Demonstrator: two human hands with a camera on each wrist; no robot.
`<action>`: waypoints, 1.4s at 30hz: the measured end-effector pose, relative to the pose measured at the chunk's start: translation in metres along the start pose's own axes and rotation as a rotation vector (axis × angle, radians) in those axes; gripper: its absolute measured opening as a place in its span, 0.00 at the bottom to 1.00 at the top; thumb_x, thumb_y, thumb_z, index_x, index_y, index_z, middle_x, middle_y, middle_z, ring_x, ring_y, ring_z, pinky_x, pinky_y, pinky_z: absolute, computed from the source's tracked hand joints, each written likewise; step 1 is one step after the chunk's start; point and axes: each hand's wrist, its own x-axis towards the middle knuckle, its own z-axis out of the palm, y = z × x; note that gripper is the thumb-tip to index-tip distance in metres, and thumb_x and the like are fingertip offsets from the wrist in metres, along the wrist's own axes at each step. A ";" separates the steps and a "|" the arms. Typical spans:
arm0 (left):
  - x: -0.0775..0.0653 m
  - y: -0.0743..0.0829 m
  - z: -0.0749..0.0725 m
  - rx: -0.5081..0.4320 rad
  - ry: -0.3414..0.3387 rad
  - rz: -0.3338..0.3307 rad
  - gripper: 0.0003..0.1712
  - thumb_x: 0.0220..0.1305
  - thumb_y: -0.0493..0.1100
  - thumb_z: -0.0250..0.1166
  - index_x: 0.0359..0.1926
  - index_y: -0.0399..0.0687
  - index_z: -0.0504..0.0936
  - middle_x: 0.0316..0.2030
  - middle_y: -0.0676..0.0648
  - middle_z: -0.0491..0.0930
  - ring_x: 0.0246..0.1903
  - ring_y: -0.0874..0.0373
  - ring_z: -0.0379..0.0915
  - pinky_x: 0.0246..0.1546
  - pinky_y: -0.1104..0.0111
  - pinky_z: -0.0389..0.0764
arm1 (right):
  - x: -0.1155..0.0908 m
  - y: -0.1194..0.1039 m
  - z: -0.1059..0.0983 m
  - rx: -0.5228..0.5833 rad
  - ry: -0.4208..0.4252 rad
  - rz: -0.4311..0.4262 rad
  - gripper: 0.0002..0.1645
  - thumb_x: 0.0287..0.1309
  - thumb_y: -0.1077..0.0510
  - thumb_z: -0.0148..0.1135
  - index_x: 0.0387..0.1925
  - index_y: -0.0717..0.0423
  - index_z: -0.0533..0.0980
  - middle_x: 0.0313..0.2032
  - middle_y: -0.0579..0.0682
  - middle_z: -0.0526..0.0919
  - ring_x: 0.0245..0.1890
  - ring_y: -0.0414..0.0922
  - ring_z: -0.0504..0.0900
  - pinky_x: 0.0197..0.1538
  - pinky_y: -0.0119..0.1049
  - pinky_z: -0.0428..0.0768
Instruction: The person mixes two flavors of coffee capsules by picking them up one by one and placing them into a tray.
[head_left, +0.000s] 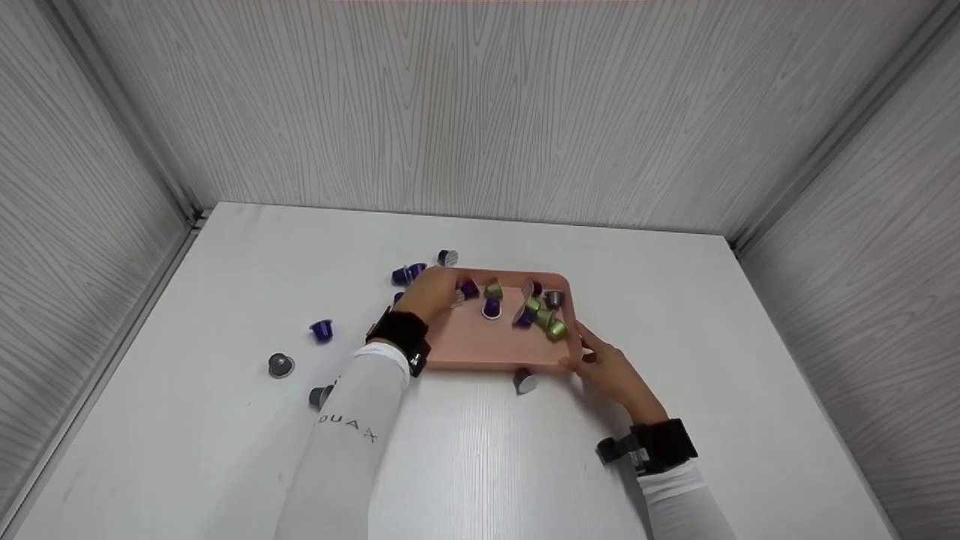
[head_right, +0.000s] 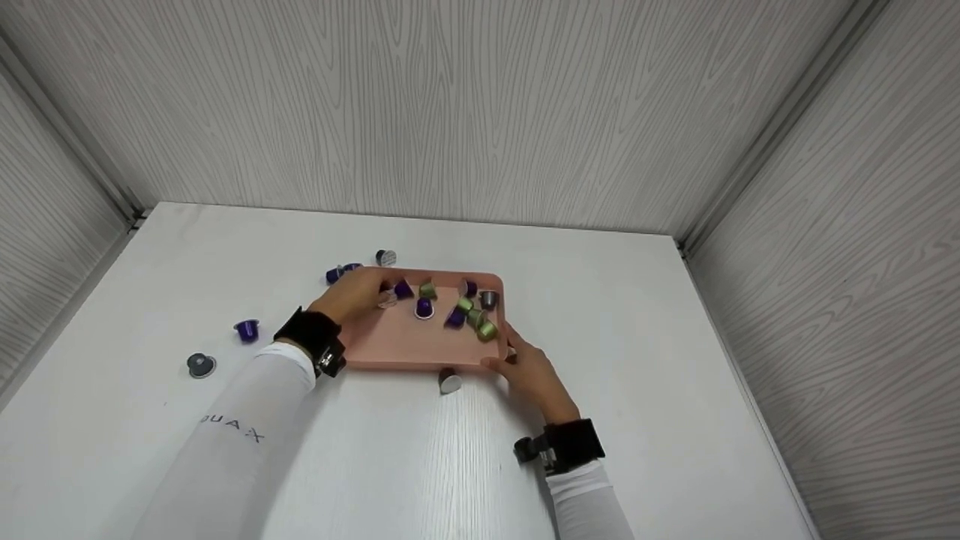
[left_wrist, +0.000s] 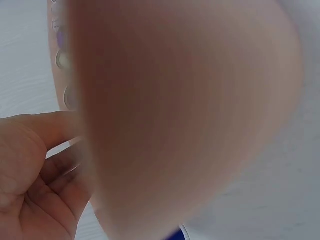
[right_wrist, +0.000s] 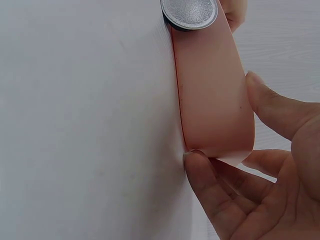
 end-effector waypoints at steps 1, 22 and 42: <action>0.000 0.000 0.000 0.005 0.000 -0.009 0.14 0.61 0.30 0.61 0.46 0.41 0.86 0.44 0.41 0.84 0.50 0.45 0.77 0.56 0.58 0.73 | 0.000 0.000 0.000 -0.001 0.000 0.003 0.48 0.63 0.43 0.63 0.77 0.47 0.51 0.66 0.60 0.68 0.52 0.52 0.78 0.46 0.43 0.79; -0.018 0.035 -0.002 0.173 0.045 0.166 0.22 0.70 0.46 0.59 0.62 0.45 0.76 0.55 0.44 0.80 0.54 0.49 0.76 0.54 0.56 0.75 | 0.001 0.001 0.001 -0.002 0.010 -0.035 0.47 0.64 0.44 0.63 0.76 0.50 0.52 0.65 0.60 0.70 0.55 0.53 0.78 0.48 0.44 0.79; -0.053 0.064 0.023 0.210 -0.010 0.431 0.27 0.72 0.55 0.56 0.62 0.42 0.76 0.58 0.44 0.76 0.59 0.50 0.71 0.61 0.62 0.71 | 0.007 0.001 -0.001 0.008 0.009 -0.088 0.47 0.64 0.47 0.63 0.76 0.53 0.51 0.63 0.63 0.72 0.51 0.53 0.80 0.47 0.44 0.79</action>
